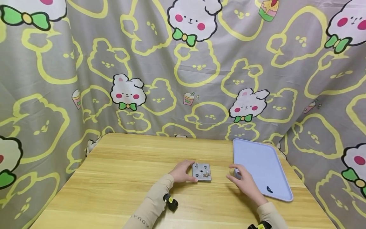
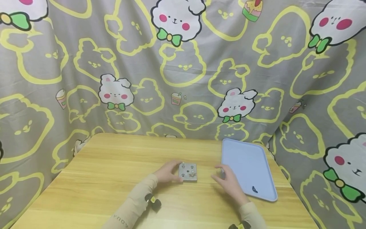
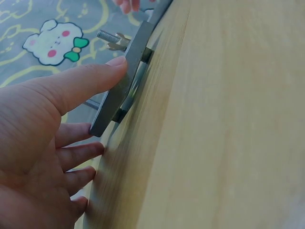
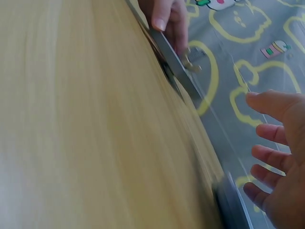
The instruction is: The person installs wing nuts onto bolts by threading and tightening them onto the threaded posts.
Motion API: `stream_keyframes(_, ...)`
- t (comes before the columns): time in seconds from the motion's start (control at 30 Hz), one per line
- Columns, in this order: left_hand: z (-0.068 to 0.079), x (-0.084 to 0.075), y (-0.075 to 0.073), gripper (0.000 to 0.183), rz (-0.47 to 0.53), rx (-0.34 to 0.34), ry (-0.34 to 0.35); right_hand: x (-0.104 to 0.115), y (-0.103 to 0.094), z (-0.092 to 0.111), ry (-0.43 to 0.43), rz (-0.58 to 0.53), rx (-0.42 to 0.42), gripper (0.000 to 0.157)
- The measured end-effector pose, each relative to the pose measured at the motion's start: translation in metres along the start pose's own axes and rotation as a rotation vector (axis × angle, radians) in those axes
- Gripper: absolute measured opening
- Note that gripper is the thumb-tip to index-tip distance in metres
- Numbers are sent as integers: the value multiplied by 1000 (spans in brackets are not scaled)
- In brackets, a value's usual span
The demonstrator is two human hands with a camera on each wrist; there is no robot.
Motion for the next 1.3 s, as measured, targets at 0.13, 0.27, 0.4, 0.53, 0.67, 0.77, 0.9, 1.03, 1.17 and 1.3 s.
stream_keyframes(0.13, -1, -1, 1, 89, -5, -1, 8, -11, -15, 3, 15, 28, -67, 38)
stream_keyframes(0.27, -2, 1, 2, 89, -8, 1, 2, -25, -29, 5, 52, 61, -103, 37)
stream_keyframes(0.4, -1, 2, 3, 90, -1, 1, -4, -43, -42, 6, 102, 84, -104, 39)
stream_keyframes(0.53, -1, 1, 3, 90, 10, 0, -1, -60, -57, 8, 146, 113, -116, 41)
stream_keyframes(0.67, -1, 2, 3, 90, 12, -1, 1, -76, -72, 11, 186, 159, -135, 43)
stream_keyframes(0.77, -1, 1, 3, 90, 9, -1, 1, -87, -82, 12, 191, 186, -138, 44)
stream_keyframes(0.9, 0, 0, 2, 90, 7, 2, -2, -99, -92, 14, 209, 222, -117, 45)
stream_keyframes(1.03, 0, -1, 1, 90, 9, 4, -4, -105, -100, 17, 188, 265, -128, 39)
stream_keyframes(1.17, 1, -1, 0, 90, 12, 2, -1, -108, -104, 20, 118, 304, -177, 30)
stream_keyframes(1.3, 1, 0, 0, 90, 9, 2, 0, -109, -104, 22, 74, 326, -187, 28)
Point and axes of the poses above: each hand's wrist, its own z-axis away from the middle knuckle, its own y-axis out of the palm, x = y × z, the point moved 4 cm from there along -z, towards the middle knuckle, and after that the axes turned 15 degrees about y, right-handed, at the moved point
